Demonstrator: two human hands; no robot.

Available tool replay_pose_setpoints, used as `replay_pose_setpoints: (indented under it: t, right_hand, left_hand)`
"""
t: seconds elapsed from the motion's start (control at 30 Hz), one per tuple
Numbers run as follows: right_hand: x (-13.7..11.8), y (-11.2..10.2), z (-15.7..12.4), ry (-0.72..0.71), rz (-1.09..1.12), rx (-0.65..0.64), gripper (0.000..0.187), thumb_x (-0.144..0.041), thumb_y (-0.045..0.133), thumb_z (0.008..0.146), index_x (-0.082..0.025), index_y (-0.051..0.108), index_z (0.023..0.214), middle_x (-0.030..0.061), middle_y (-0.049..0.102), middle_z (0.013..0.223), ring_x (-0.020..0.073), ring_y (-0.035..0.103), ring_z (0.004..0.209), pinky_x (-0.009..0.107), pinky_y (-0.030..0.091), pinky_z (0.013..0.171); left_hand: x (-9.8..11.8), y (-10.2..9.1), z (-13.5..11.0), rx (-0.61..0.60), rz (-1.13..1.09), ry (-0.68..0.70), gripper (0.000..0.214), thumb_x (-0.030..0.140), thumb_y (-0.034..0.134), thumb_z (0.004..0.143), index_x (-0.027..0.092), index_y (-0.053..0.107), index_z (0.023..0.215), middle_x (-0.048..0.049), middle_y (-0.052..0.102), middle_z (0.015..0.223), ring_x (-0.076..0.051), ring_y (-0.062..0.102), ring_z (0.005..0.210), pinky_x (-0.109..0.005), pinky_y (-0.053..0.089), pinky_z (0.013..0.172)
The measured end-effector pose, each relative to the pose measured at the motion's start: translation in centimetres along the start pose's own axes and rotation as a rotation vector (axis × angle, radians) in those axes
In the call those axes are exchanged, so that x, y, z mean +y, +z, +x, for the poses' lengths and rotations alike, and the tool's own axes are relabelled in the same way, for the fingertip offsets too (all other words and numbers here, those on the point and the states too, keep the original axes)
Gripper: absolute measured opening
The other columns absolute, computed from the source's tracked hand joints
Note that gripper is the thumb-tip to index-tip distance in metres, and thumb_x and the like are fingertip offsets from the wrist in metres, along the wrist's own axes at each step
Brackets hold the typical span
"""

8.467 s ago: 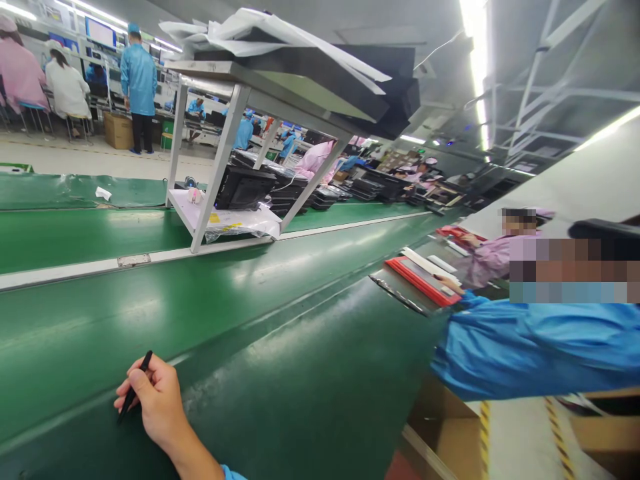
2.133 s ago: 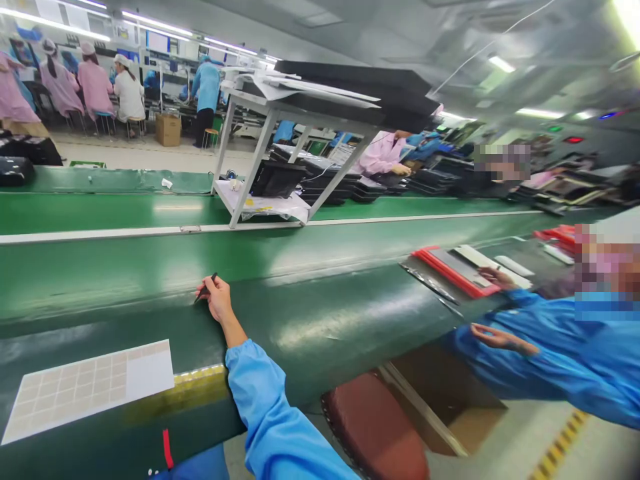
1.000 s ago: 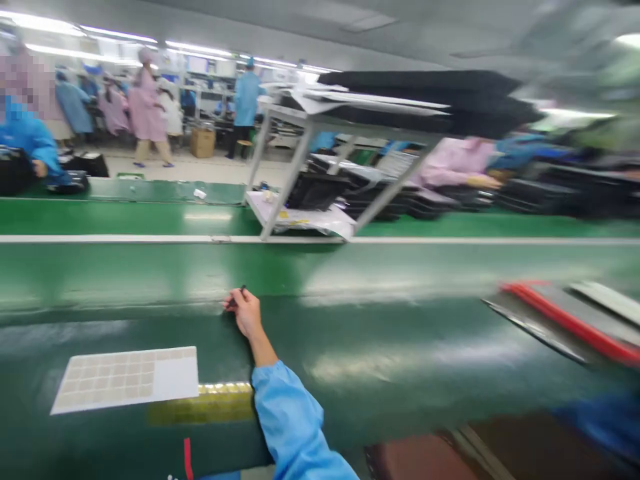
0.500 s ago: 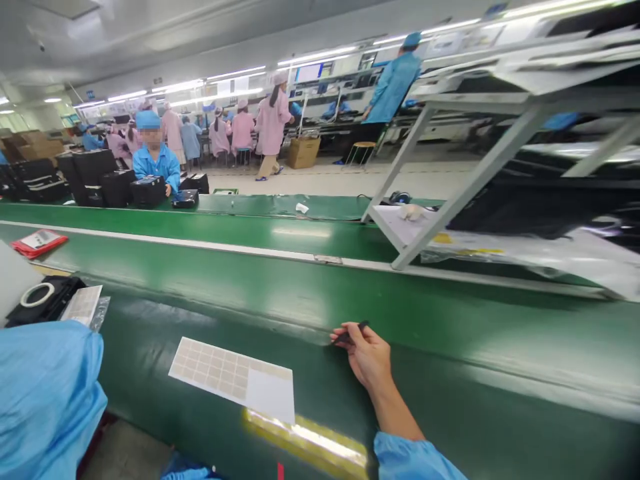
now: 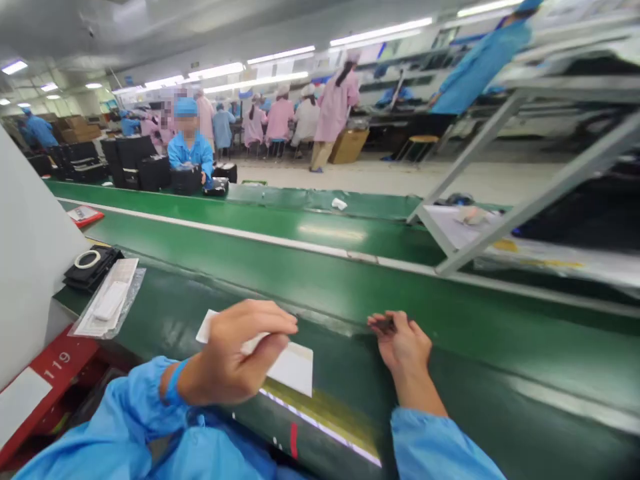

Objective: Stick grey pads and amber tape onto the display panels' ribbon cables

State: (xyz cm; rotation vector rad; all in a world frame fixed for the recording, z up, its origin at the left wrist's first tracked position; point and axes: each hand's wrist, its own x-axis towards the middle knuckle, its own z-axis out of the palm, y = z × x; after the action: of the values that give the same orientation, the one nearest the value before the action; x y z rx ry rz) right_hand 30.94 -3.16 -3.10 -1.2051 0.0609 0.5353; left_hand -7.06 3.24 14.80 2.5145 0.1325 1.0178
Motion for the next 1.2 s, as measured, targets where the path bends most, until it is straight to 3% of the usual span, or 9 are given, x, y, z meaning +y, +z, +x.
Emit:
replay_pose_setpoints:
  t: [0.1, 0.17, 0.3, 0.4, 0.53, 0.73, 1.0, 1.1, 1.2]
  right_hand:
    - [-0.5, 0.0, 0.6, -0.043, 0.026, 0.041, 0.039, -0.047, 0.060, 0.105, -0.011, 0.060, 0.119, 0.0078, 0.059, 0.105, 0.0143, 0.060, 0.090, 0.029, 0.058, 0.078]
    - [-0.5, -0.3, 1.5, -0.058, 0.025, 0.051, 0.040, -0.047, 0.060, 0.105, -0.011, 0.060, 0.120, 0.0082, 0.059, 0.106, 0.0148, 0.060, 0.091, 0.030, 0.058, 0.079]
    - [-1.3, -1.1, 1.5, -0.089, 0.024, 0.057, 0.041, -0.049, 0.058, 0.106, -0.011, 0.060, 0.119, 0.0074, 0.059, 0.101, 0.0133, 0.060, 0.086, 0.027, 0.057, 0.075]
    - [-2.1, -2.5, -0.8, -0.112, 0.024, 0.031, 0.039, -0.048, 0.055, 0.107, -0.010, 0.060, 0.115, 0.0064, 0.060, 0.096, 0.0127, 0.060, 0.082, 0.026, 0.056, 0.072]
    - [-0.8, -5.9, -7.1, -0.141, 0.000, -0.001, 0.039, -0.050, 0.058, 0.105, -0.011, 0.059, 0.104, 0.0057, 0.061, 0.089, 0.0148, 0.064, 0.080, 0.029, 0.059, 0.073]
    - [3.7, -9.0, -14.6, -0.146, -0.095, 0.031, 0.063, -0.062, 0.089, 0.072, -0.011, 0.059, 0.094, 0.0111, 0.064, 0.080, 0.0214, 0.067, 0.070, 0.035, 0.061, 0.068]
    - [1.6, -7.7, -9.1, -0.165, -0.123, 0.192, 0.032, -0.041, 0.061, 0.105, -0.010, 0.059, 0.097, 0.0021, 0.059, 0.080, 0.0115, 0.060, 0.071, 0.027, 0.058, 0.071]
    - [1.1, -6.6, -7.1, -0.140, -0.120, 0.209, 0.032, -0.041, 0.059, 0.106, -0.010, 0.060, 0.101, 0.0022, 0.057, 0.083, 0.0107, 0.059, 0.072, 0.025, 0.057, 0.070]
    - [0.9, -5.5, -6.0, -0.137, -0.101, 0.208, 0.033, -0.043, 0.058, 0.106, -0.010, 0.060, 0.103, 0.0024, 0.057, 0.083, 0.0108, 0.058, 0.073, 0.025, 0.057, 0.070]
  left_hand:
    - [-1.0, 7.5, -1.5, -0.249, 0.012, 0.093, 0.027, 0.023, 0.047, 0.108, 0.011, 0.066, 0.123, -0.0118, 0.072, 0.125, -0.017, 0.066, 0.120, -0.031, 0.052, 0.108]
    - [-1.4, 12.0, -3.7, -0.411, 0.007, 0.199, 0.028, 0.027, 0.054, 0.106, 0.011, 0.067, 0.124, -0.0121, 0.072, 0.129, -0.022, 0.064, 0.126, -0.036, 0.049, 0.113]
    - [-2.3, 16.0, -7.9, -0.588, 0.096, 0.288, 0.037, 0.035, 0.059, 0.104, 0.009, 0.064, 0.129, -0.0155, 0.066, 0.138, -0.032, 0.058, 0.135, -0.049, 0.042, 0.118]
    - [-3.0, 16.1, -9.1, -0.626, 0.175, 0.286, 0.041, 0.037, 0.054, 0.105, 0.008, 0.061, 0.134, -0.0161, 0.062, 0.145, -0.033, 0.054, 0.138, -0.051, 0.039, 0.119]
    - [-3.1, 16.4, -8.6, -0.629, 0.218, 0.266, 0.042, 0.037, 0.047, 0.108, 0.008, 0.060, 0.136, -0.0152, 0.060, 0.147, -0.031, 0.053, 0.139, -0.049, 0.036, 0.121]
    - [-4.7, 16.5, -7.3, -0.613, 0.254, 0.142, 0.048, 0.043, 0.040, 0.110, 0.013, 0.055, 0.144, -0.0127, 0.052, 0.157, -0.029, 0.048, 0.146, -0.045, 0.032, 0.124]
    - [-11.7, 8.8, -10.2, -0.601, 0.383, -0.159, 0.047, 0.035, 0.040, 0.109, 0.009, 0.054, 0.146, -0.0190, 0.053, 0.156, -0.031, 0.046, 0.150, -0.056, 0.031, 0.125]
    - [-12.4, 7.0, -10.8, -0.600, 0.384, -0.180, 0.044, 0.032, 0.042, 0.109, 0.010, 0.056, 0.144, -0.0182, 0.054, 0.155, -0.031, 0.047, 0.149, -0.058, 0.031, 0.125]
    - [-11.8, 7.0, -10.5, -0.571, 0.384, -0.186, 0.040, 0.030, 0.044, 0.108, 0.010, 0.059, 0.139, -0.0173, 0.057, 0.152, -0.033, 0.049, 0.147, -0.062, 0.031, 0.125]
